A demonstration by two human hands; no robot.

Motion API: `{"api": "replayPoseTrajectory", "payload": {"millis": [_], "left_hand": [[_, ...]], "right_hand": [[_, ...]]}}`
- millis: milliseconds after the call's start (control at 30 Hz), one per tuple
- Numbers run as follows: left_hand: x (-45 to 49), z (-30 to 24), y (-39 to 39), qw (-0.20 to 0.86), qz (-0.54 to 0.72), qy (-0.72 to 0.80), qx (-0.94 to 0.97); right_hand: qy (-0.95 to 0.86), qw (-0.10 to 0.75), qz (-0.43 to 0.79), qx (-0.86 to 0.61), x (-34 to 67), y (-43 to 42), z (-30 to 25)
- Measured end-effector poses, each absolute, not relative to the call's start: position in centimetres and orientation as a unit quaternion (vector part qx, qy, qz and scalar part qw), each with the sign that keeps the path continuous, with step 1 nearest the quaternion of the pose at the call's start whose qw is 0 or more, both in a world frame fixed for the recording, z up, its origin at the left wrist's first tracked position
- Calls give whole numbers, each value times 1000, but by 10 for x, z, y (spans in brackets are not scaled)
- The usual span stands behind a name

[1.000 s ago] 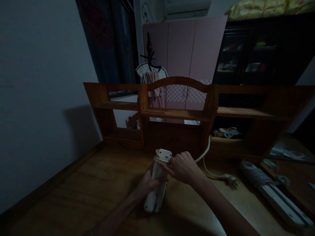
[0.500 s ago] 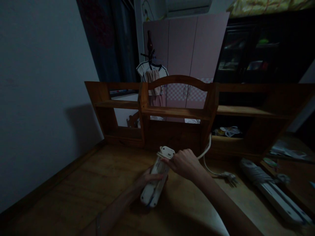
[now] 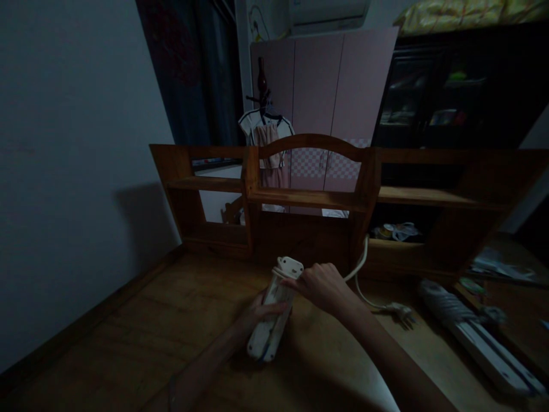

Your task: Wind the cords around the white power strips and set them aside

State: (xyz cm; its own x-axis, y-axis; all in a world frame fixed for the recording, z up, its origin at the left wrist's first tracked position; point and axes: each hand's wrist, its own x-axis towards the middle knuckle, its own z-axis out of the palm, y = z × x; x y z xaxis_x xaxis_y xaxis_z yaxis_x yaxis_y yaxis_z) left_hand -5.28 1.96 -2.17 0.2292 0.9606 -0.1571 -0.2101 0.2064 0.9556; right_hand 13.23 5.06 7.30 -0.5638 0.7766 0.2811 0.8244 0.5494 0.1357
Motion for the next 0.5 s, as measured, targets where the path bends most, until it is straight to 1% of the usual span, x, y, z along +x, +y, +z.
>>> {"api": "replayPoseTrajectory", "payload": {"millis": [200,333,500], "left_hand": [[-59,-35,32,617,509,448,400],[-64,-33,37,619,550,452,331],[-64,-26,34,623,551,442,337]], "right_hand": [[-867,91,-145,-468,137,57,71],[-885,93,-140,-434,141,59,76],[-890,110,-138,-420,144,56,84]]}}
